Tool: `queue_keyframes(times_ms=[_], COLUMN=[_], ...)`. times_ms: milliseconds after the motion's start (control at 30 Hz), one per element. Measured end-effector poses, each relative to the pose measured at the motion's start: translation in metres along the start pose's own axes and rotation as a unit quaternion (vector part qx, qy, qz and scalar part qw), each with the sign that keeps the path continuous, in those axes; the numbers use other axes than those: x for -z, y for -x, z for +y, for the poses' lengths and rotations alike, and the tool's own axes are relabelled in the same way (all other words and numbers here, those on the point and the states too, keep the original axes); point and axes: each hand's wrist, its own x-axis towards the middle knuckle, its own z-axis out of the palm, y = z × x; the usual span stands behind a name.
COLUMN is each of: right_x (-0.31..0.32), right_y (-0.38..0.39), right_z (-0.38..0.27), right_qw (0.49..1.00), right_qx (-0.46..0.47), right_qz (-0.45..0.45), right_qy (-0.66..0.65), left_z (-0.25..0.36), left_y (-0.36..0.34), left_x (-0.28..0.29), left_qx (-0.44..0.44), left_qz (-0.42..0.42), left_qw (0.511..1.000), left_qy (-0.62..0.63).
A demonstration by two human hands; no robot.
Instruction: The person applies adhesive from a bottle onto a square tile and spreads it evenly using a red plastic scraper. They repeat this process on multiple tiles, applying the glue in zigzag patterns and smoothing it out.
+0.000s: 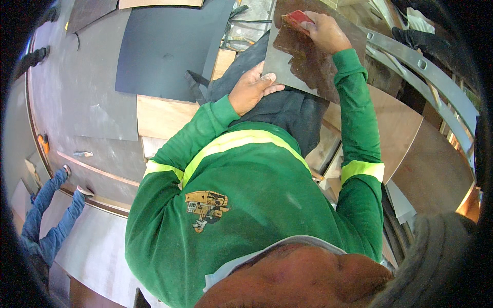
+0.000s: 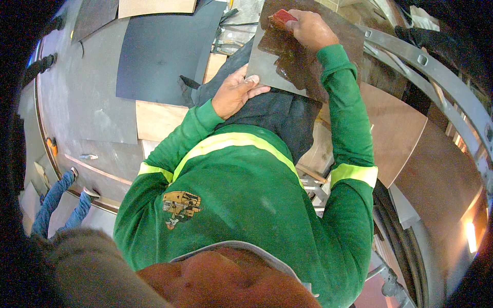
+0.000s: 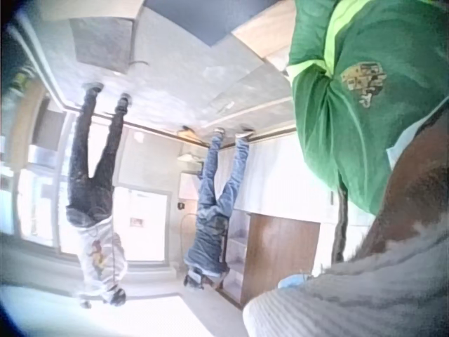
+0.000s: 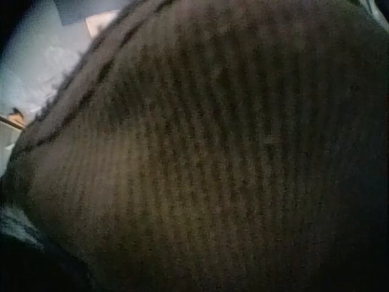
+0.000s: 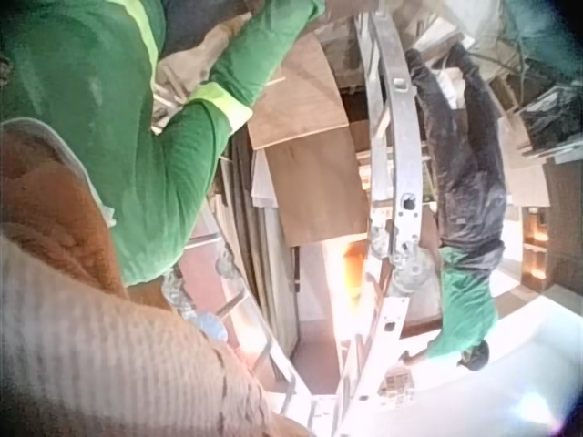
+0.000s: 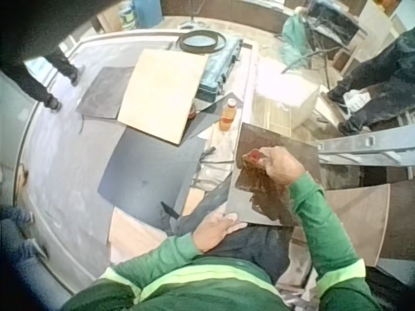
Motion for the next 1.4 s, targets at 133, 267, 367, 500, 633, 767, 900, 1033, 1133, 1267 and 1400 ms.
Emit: queue_keyframes(times_ms=[133, 267, 367, 500, 633, 767, 900, 1033, 1133, 1267, 1400], right_x=[0.004, -0.007, -0.01, -0.004, -0.001, 0.01, 0.024, 0.021, 0.024, 0.019, 0.0], right_y=[-0.006, -0.005, 0.0, 0.018, 0.038, 0.073, 0.089, 0.086, 0.088, 0.077, 0.035], right_z=[-0.014, -0.016, -0.027, -0.05, -0.064, -0.087, -0.1, -0.092, -0.099, -0.081, -0.044], right_qw=[0.999, 0.998, 0.997, 0.995, 0.99, 0.993, 0.994, 0.988, 0.991, 0.991, 0.985], right_qx=[0.02, 0.056, 0.075, 0.1, 0.136, 0.118, 0.095, 0.129, 0.129, 0.104, 0.113], right_qz=[-0.03, -0.03, -0.033, -0.02, -0.018, -0.017, 0.027, 0.079, 0.043, 0.076, 0.115], right_qy=[-0.02, -0.026, -0.015, -0.004, -0.009, -0.021, -0.048, -0.016, -0.007, 0.023, 0.055], left_z=[0.0, 0.002, 0.003, 0.003, 0.005, 0.009, 0.016, 0.016, 0.018, 0.017, 0.014], left_y=[0.001, 0.0, 0.0, 0.001, 0.002, 0.003, 0.004, 0.002, 0.003, 0.0, -0.001], left_x=[0.0, 0.0, 0.001, 0.001, -0.002, 0.0, 0.003, 0.002, -0.001, 0.002, 0.003], left_qx=[-0.01, -0.017, -0.011, -0.012, -0.006, -0.019, -0.036, -0.046, -0.053, -0.051, -0.043], left_qz=[0.003, -0.016, -0.014, -0.012, -0.007, -0.008, -0.006, -0.017, -0.01, -0.017, -0.012], left_qw=[1.0, 1.0, 1.0, 1.0, 1.0, 1.0, 0.999, 0.999, 0.999, 0.998, 0.998], left_qy=[0.005, -0.001, -0.009, -0.009, -0.006, -0.004, -0.022, -0.023, -0.01, -0.023, -0.039])
